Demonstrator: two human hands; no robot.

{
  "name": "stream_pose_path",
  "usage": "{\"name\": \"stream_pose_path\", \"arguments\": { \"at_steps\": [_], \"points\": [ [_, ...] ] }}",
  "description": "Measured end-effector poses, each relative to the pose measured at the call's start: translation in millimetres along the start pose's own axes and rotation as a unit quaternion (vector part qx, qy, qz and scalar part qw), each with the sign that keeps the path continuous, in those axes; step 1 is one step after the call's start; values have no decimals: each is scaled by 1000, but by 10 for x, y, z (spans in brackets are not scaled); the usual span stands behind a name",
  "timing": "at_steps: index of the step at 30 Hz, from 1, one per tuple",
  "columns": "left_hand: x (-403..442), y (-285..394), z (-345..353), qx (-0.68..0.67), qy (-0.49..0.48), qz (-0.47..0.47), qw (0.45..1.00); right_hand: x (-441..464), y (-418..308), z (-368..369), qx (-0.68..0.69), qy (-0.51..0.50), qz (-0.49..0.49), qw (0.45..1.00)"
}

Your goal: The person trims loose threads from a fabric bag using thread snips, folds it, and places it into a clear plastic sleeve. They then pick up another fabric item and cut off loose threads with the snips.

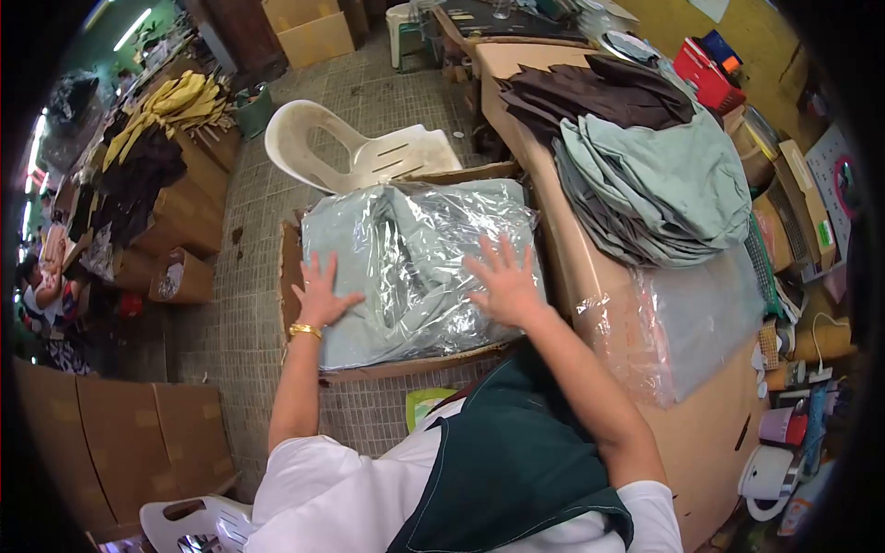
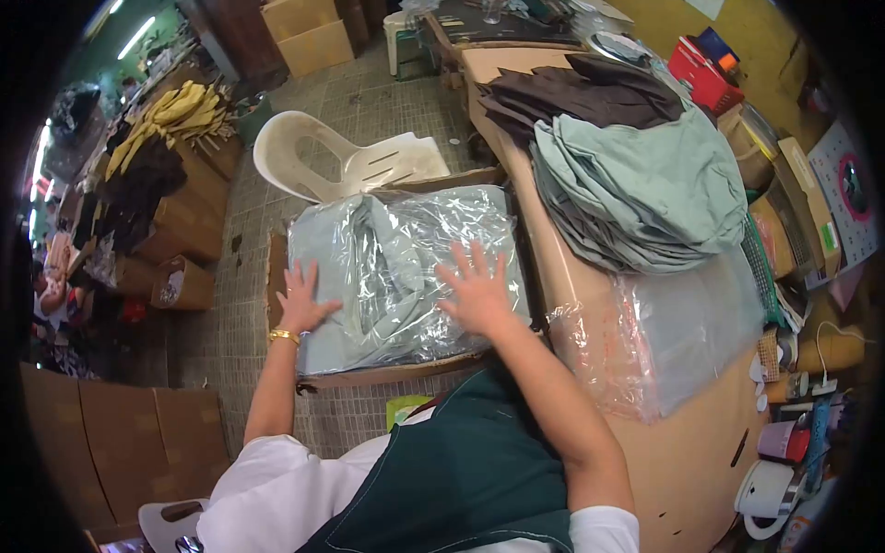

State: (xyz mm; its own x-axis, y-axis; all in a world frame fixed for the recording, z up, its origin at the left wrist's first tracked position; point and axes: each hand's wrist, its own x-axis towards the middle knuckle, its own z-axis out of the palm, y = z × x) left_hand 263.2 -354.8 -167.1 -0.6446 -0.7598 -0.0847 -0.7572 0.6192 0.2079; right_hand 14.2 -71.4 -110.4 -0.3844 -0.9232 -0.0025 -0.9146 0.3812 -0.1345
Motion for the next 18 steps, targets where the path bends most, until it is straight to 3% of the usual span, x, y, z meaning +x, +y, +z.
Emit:
{"name": "stream_pose_path", "arguments": {
  "at_steps": [1,3,6,8,10,11,13,14,16,17,18],
  "points": [
    [21,73,93,0,-53,25,998,-15,-9,170,-9,-115,28,993],
    [75,48,352,7,-77,52,996,-109,68,502,58,-238,104,964],
    [270,194,405,30,-128,65,989,-207,132,738,46,-227,107,967],
    [541,210,356,73,-96,41,992,-150,84,670,52,-219,117,967],
    [296,927,-80,-64,143,120,980,-34,-82,666,40,-183,119,975],
    [190,1311,-104,-73,133,158,976,24,-142,689,26,-160,112,980],
    [-27,1896,-41,-50,79,321,942,-106,-345,-112,73,-177,-8,982],
    [88,1972,336,-55,71,349,933,-305,-405,-560,73,-181,1,981],
    [387,1963,1290,236,236,380,863,-792,-374,-1188,126,-141,-13,982],
    [356,1968,1327,232,238,398,855,-1082,-253,-1431,172,-94,-35,980],
    [321,2002,1358,203,55,357,910,-1359,-107,-1770,258,-57,23,964]
  ]
}}
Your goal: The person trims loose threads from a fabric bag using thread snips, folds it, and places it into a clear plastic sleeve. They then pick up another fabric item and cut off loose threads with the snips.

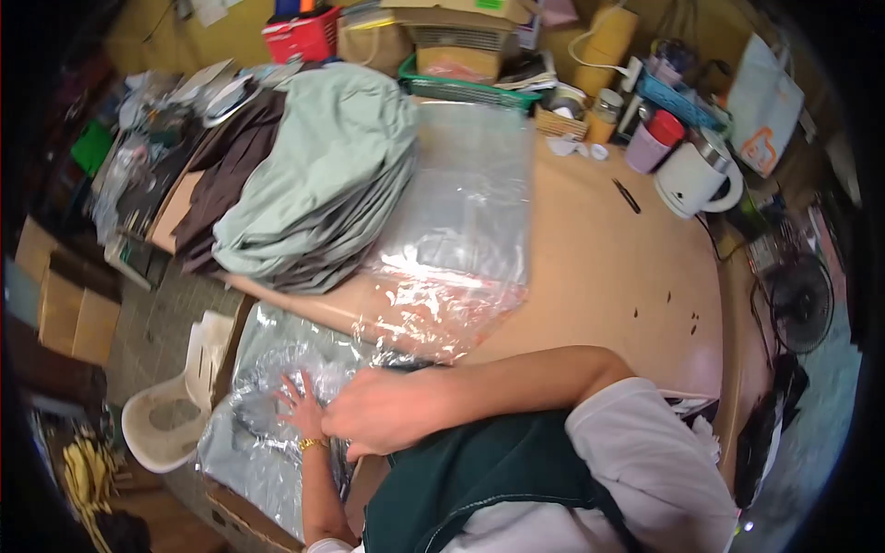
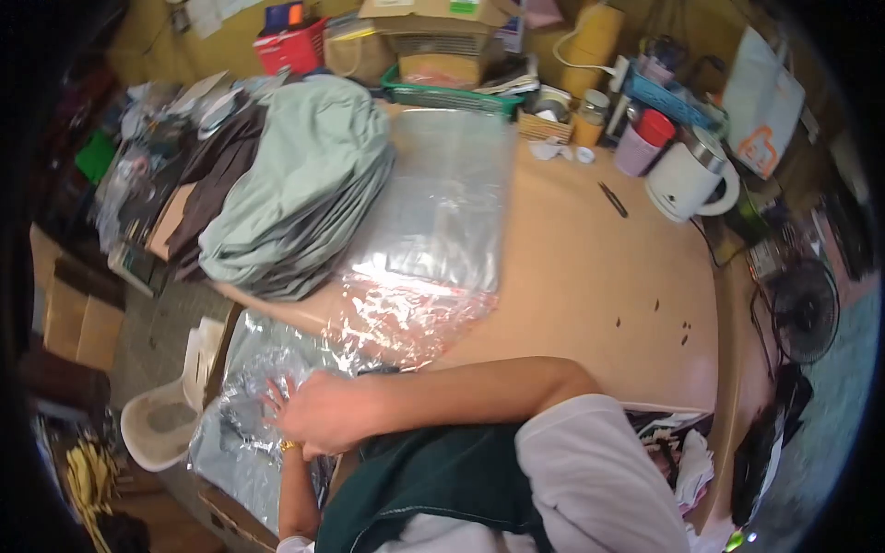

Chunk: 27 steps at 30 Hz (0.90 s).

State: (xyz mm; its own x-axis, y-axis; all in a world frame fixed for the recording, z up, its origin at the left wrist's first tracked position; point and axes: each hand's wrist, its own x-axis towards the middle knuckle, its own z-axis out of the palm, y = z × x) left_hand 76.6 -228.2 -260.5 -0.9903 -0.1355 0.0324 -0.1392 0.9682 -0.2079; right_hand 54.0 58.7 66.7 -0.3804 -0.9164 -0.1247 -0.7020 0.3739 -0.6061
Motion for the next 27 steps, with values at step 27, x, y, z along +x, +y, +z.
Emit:
{"name": "stream_pose_path", "arguments": {
  "at_steps": [27],
  "points": [
    [2551,1114,-4065,-421,157,242,860,-3808,3298,-38,-37,665,485,566]
  ]
}}
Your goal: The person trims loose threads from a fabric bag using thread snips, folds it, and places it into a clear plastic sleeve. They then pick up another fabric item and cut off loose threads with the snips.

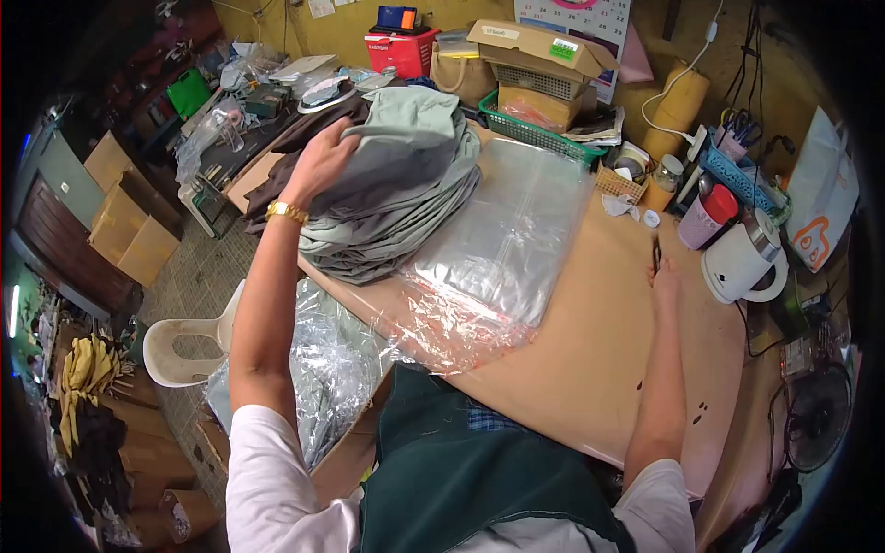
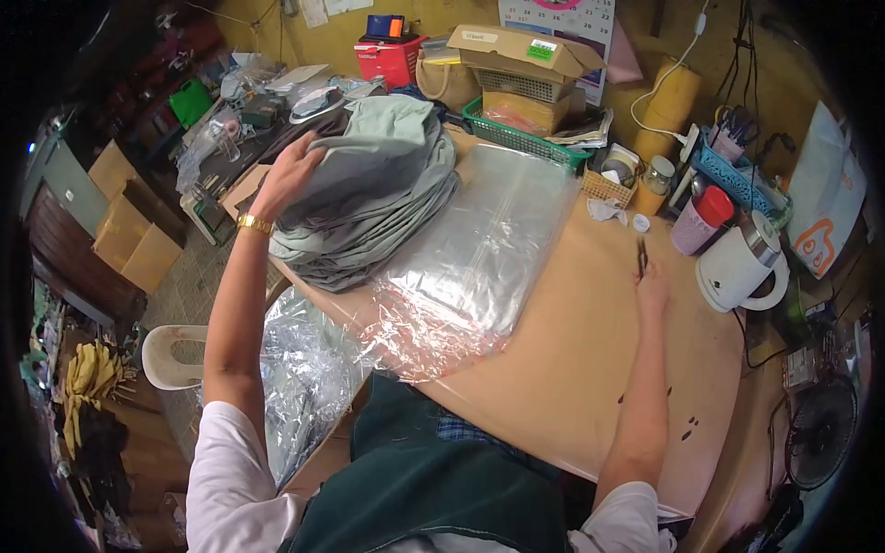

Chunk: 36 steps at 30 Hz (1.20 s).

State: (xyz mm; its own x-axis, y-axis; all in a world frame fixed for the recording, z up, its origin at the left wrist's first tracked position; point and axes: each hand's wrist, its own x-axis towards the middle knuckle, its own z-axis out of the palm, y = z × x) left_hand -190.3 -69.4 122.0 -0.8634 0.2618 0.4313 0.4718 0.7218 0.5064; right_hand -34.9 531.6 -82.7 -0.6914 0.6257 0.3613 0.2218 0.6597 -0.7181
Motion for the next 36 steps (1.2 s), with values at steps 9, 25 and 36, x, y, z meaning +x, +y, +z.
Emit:
{"name": "stream_pose_path", "arguments": {
  "at_steps": [9,25,36],
  "points": [
    [-1069,2586,803,-125,-305,162,930,-701,-2375,-1235,359,-85,-158,916],
    [-1541,1997,1711,-15,-226,255,940,-466,-860,-1332,189,-325,116,919],
    [-852,2478,3751,-87,-42,271,958,-723,-459,219,252,222,70,939]
  ]
}}
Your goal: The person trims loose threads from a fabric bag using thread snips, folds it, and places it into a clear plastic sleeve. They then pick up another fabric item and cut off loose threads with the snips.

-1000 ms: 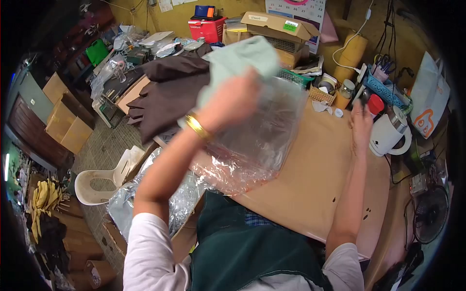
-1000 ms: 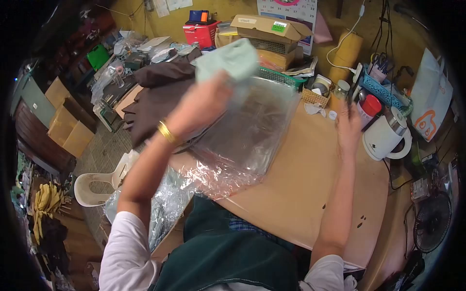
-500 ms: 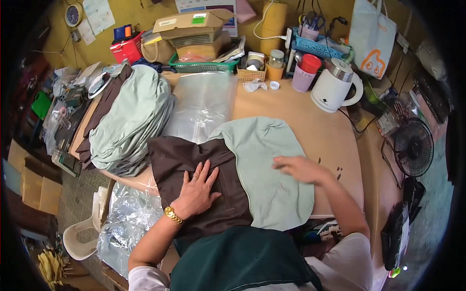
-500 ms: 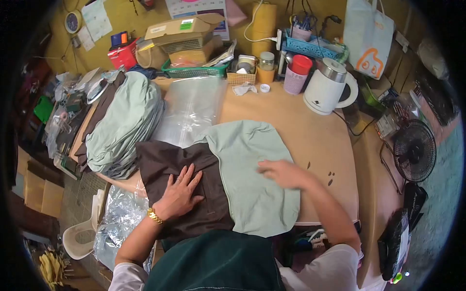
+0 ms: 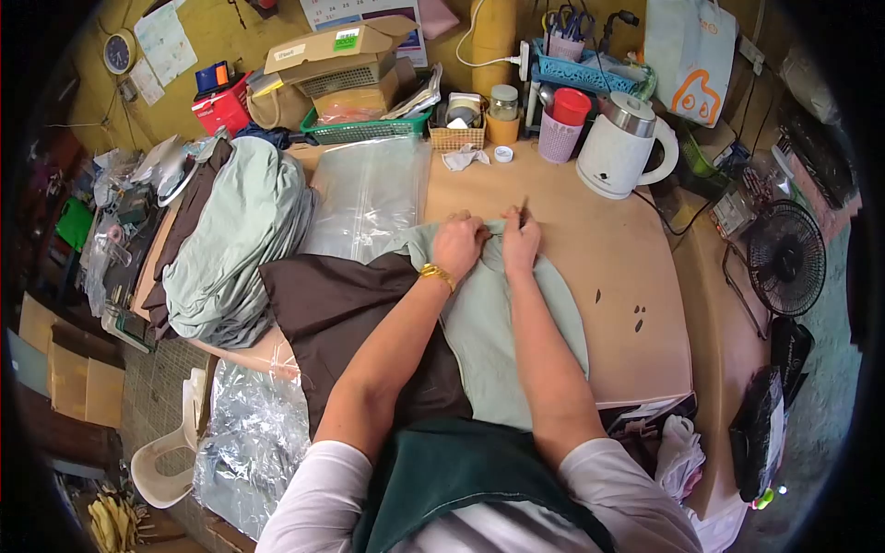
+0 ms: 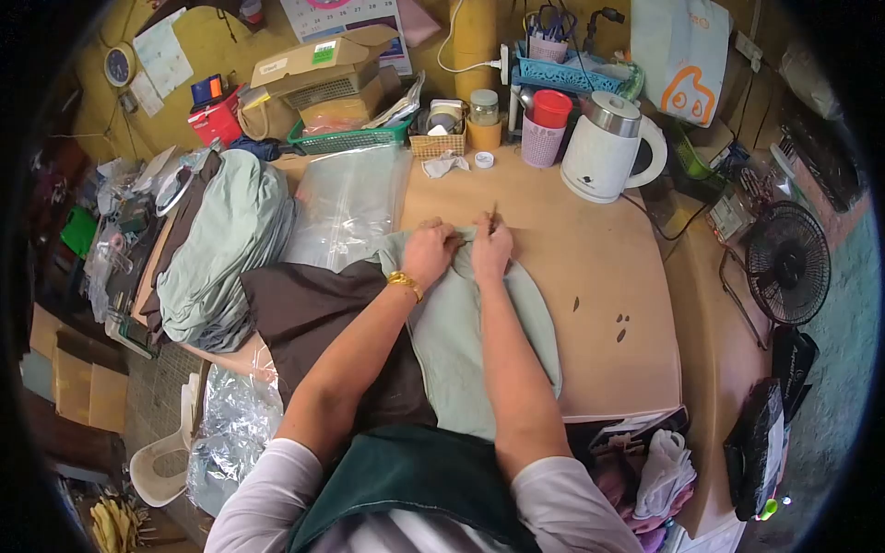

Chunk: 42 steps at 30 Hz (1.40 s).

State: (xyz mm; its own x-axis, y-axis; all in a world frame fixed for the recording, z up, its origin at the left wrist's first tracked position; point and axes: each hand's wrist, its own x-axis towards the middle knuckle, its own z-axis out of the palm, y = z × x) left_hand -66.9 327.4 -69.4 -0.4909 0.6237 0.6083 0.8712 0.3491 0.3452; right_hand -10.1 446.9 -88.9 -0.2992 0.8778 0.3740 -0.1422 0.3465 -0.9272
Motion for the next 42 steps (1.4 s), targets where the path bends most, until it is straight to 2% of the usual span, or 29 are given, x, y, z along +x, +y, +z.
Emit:
{"name": "stream_pose_path", "arguments": {
  "at_steps": [1,2,4,6,8,9,10,12,13,14,15,16,19,20,21,23,25,27,29,30,31,32,34,35,37,38,39,41,42],
  "points": [
    [2,-78,74,-44,-33,-74,996,32,17,-39,-19,-57,34,998],
    [0,-283,156,-89,36,-61,994,19,48,-75,-37,-116,72,990],
    [132,-705,-134,-159,130,-276,939,103,251,-93,-43,-115,76,989],
    [196,-968,-1180,-164,263,-265,913,142,383,-71,-65,-129,73,987],
    [77,-1070,-2102,-270,409,-410,769,94,332,-34,-74,-163,82,980],
    [-148,-1165,-2386,-225,406,-321,826,60,266,-24,-100,-152,52,982],
    [-226,-884,-2565,-159,375,-312,858,33,187,4,-126,-137,19,982],
    [-503,-370,-2428,44,214,-102,971,-40,23,61,-192,-171,-32,966],
    [-736,-75,-2192,49,86,-101,990,-88,-24,57,-263,-196,-82,941],
    [-806,354,-2081,38,-155,-56,986,-119,-42,43,-264,-200,-80,940],
    [-1115,393,-1842,-4,-203,77,976,-127,-52,22,-264,-219,-128,931],
    [-1380,288,-1594,10,-277,73,958,-127,-63,-16,-264,-237,-175,918],
    [-1463,-285,-1922,285,-130,-87,946,-35,-117,-183,-311,-270,-99,906],
    [-1591,-503,-2147,354,-101,-184,911,29,-89,-238,-332,-268,-104,899],
    [-1893,-884,-2327,401,-47,-186,896,87,-62,-283,-334,-269,-107,897],
    [-1816,-460,-2564,467,-26,-217,857,169,-29,-326,-331,-243,-94,907],
    [-1723,242,-2552,88,-130,-183,971,158,-88,-300,-357,-235,-109,897],
    [-2001,658,-2292,22,-306,-47,951,178,-69,-289,-384,-232,-123,885],
    [-2251,539,-2363,87,-343,-76,932,278,55,-340,-382,-221,-115,890],
    [-2530,298,-2432,29,-233,-167,958,332,89,-368,-389,-224,-110,887],
    [-2651,199,-2654,142,-182,-170,958,423,84,-393,-414,-253,-101,869],
    [-2961,-11,-2817,139,-84,-257,953,495,53,-402,-438,-284,-94,848],
    [-2972,-6,-3080,81,-7,-340,937,599,-53,-310,-431,-304,-99,844],
    [-2990,11,-3053,-86,50,-483,870,639,-133,-231,-417,-319,-102,845],
    [-2884,125,-2916,-331,73,-562,755,409,-439,113,-256,-290,-104,916],
    [-2847,159,-2755,-309,44,-571,759,222,-510,300,-175,-301,-158,924],
    [-2815,261,-2569,-132,55,-458,877,42,-582,479,-93,-306,-212,924],
    [-2398,470,-2490,-10,70,-286,956,-265,-874,623,-112,-382,-166,902],
    [-2136,552,-2428,-61,65,-230,969,-336,-876,640,-115,-379,-167,903]
  ]
}}
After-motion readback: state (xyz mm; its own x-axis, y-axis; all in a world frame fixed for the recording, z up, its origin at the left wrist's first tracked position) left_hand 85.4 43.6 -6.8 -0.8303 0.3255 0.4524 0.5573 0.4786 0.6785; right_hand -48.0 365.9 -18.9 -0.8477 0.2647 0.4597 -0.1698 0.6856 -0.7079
